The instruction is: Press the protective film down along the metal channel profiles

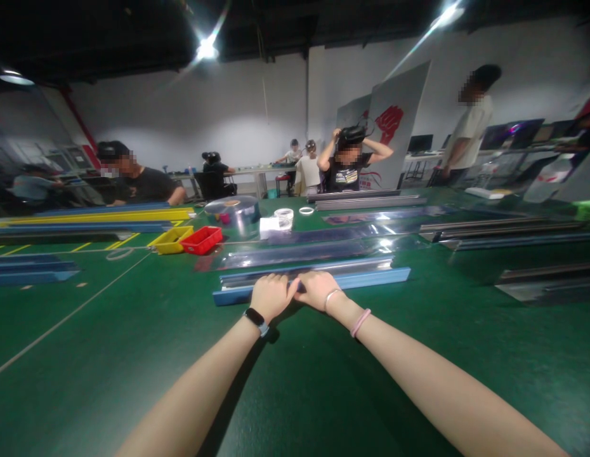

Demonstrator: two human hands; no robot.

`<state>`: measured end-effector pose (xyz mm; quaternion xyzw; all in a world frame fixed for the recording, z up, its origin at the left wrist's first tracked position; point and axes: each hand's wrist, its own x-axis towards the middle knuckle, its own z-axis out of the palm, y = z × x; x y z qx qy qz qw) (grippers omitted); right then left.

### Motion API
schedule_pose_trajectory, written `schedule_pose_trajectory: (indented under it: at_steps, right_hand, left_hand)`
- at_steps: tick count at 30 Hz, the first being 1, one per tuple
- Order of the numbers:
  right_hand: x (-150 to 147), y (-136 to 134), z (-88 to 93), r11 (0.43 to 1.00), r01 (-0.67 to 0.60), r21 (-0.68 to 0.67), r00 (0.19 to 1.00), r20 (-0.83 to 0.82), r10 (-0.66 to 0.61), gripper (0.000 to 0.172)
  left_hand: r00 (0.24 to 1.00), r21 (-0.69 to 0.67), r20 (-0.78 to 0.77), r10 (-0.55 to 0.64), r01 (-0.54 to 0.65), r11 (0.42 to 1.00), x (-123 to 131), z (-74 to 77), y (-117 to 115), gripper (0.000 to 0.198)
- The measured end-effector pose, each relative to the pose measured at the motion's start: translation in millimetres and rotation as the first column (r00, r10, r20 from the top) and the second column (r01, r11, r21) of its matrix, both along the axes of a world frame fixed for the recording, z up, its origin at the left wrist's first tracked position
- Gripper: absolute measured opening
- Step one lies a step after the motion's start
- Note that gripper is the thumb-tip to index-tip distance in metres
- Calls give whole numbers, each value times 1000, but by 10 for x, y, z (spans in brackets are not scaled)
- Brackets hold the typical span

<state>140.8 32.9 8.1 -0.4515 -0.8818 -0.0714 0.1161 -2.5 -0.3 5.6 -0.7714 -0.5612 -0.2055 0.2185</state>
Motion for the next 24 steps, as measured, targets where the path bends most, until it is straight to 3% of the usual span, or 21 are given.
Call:
schedule_pose_trajectory:
  at_steps: [12, 19, 24]
  right_hand:
    - [3, 6, 19, 998, 56, -17, 997, 57, -55, 47]
    - [-12, -15, -7, 986, 166, 3, 985, 42, -166, 56]
    - [12, 42, -18, 990, 138, -17, 990, 16, -138, 58]
  left_hand:
    - [1000, 16, -14, 3, -2, 1000, -2, -19, 9, 47]
    - [1000, 25, -7, 6, -6, 1000, -1, -25, 15, 47]
    - [1000, 29, 2, -2, 2, 1000, 1, -24, 15, 46]
